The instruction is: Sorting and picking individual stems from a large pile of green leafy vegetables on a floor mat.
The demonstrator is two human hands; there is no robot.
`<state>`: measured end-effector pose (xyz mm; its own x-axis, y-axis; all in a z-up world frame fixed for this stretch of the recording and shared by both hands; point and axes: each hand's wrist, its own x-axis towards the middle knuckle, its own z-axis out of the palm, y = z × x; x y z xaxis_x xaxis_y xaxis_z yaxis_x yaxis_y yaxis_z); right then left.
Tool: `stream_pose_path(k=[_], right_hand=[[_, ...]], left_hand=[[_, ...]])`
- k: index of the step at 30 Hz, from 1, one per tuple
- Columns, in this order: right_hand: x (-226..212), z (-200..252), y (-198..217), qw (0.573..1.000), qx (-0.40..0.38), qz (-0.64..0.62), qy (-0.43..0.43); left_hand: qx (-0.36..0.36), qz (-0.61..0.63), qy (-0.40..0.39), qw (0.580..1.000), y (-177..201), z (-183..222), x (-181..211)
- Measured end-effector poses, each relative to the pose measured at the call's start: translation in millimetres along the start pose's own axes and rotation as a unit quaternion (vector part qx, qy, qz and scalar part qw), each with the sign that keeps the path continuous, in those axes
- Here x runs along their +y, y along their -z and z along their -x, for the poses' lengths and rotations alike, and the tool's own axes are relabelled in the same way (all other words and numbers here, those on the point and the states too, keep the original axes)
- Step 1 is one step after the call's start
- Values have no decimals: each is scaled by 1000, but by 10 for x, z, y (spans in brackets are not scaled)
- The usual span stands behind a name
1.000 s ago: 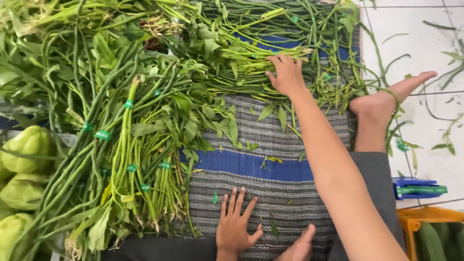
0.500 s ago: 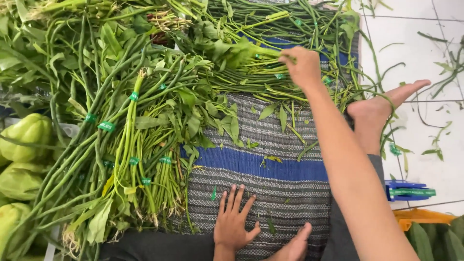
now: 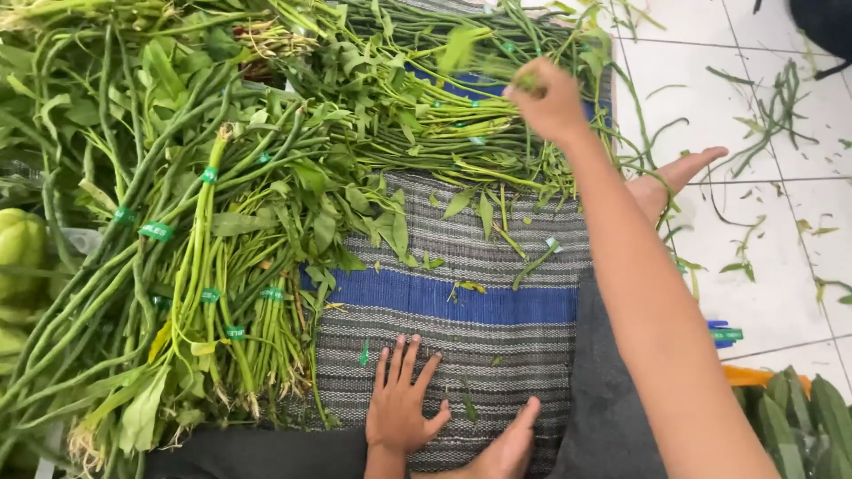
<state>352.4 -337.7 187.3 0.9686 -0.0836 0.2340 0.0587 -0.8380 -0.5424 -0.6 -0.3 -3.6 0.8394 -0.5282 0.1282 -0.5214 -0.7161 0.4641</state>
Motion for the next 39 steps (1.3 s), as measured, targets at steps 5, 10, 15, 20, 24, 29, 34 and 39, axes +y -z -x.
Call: stream_pose_path(k=[5, 10, 15, 20, 24, 29, 34, 39], right_hand=[[-81, 139, -585, 963, -164, 214, -1], [500, 153, -1194, 944, -99, 313, 31], [464, 62, -1120, 936, -37, 331, 111], [322, -102, -754, 904, 44, 370, 209], [198, -143, -418, 868, 131, 385, 284], [71, -163, -46, 861, 229, 349, 290], [-338, -41, 199, 917, 234, 179, 268], [-473, 9, 379, 964, 107, 139, 201]], left_hand=[[-32, 17, 6, 999, 51, -30, -8], [-17, 11, 10, 1000, 56, -27, 1], [-23, 19, 11, 999, 109, -27, 6], [-12, 9, 14, 1000, 71, -18, 5], [-10, 3, 13, 1000, 56, -10, 7], [2, -5, 14, 1000, 78, -31, 19], [-12, -16, 17, 1000, 41, -10, 18], [-7, -22, 16, 1000, 29, -8, 1]])
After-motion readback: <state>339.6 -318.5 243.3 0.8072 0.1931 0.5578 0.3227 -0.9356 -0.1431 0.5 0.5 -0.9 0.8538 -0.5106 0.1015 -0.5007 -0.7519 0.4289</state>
